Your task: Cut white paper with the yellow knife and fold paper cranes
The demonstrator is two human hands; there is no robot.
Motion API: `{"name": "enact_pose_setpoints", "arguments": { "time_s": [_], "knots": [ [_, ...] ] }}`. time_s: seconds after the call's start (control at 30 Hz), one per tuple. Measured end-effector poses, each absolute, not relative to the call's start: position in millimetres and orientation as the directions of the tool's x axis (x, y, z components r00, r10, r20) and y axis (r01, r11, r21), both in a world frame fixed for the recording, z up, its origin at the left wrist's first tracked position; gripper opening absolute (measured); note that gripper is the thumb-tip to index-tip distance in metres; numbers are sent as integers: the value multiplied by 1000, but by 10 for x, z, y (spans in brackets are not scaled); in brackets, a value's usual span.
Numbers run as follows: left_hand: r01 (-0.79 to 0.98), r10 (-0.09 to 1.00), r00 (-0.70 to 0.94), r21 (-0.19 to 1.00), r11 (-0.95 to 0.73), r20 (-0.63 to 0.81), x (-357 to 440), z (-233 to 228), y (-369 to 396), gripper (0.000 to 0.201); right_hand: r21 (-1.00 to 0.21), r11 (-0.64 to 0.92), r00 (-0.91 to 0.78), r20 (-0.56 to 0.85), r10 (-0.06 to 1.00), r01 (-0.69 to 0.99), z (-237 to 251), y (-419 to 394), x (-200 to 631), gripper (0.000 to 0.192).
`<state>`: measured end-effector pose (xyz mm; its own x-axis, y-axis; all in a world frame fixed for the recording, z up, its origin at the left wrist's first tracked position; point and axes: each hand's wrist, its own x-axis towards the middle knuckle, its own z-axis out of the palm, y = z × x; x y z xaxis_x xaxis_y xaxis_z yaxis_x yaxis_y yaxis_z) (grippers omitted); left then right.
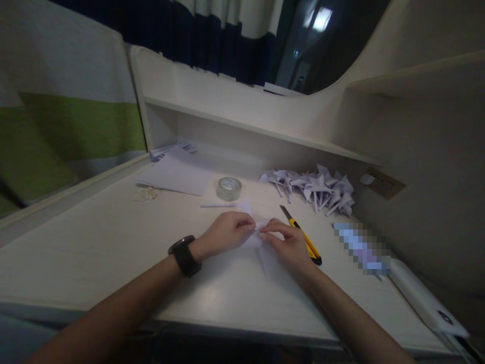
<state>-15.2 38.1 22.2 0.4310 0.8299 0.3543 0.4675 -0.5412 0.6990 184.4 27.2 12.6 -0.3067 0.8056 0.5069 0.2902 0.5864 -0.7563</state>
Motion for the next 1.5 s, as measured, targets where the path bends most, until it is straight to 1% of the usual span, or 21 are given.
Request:
{"name": "enact_pose_setpoints", "arguments": {
  "time_s": [0.2, 0.33, 0.47, 0.57, 0.7, 0.97, 1.13, 1.3, 1.5],
  "knots": [
    [441, 829, 426, 716, -540, 362, -165, 199, 406, 22, -751, 556, -255, 495, 831, 356, 125, 258, 1831, 7],
    [435, 825, 439, 720, -541, 355, -156, 172, 418, 22, -767, 540, -219, 493, 842, 348, 131, 257, 1832, 11],
    [488, 839, 428, 696, -527, 336, -136, 135, 415, 25, -788, 503, -213, 455, 864, 355, 124, 270, 1836, 14],
    [507, 838, 434, 679, -530, 330, -129, 106, 427, 28, -798, 480, -219, 428, 877, 365, 132, 275, 1842, 13],
    [492, 832, 452, 689, -533, 321, -130, 70, 460, 28, -771, 523, -282, 444, 850, 362, 174, 270, 1848, 7],
    [481, 854, 422, 723, -496, 305, -140, 30, 475, 27, -676, 605, -393, 466, 793, 419, 209, 243, 1858, 8],
    [455, 855, 442, 754, -474, 271, -147, 89, 448, 29, -644, 634, -410, 487, 771, 428, 215, 228, 1867, 8],
    [414, 856, 433, 781, -468, 284, -140, 86, 445, 28, -630, 631, -411, 481, 775, 452, 219, 220, 1862, 8],
    [441, 894, 359, 796, -415, 267, -115, 36, 449, 24, -625, 627, -416, 471, 778, 465, 184, 251, 1854, 8]
  ]
}}
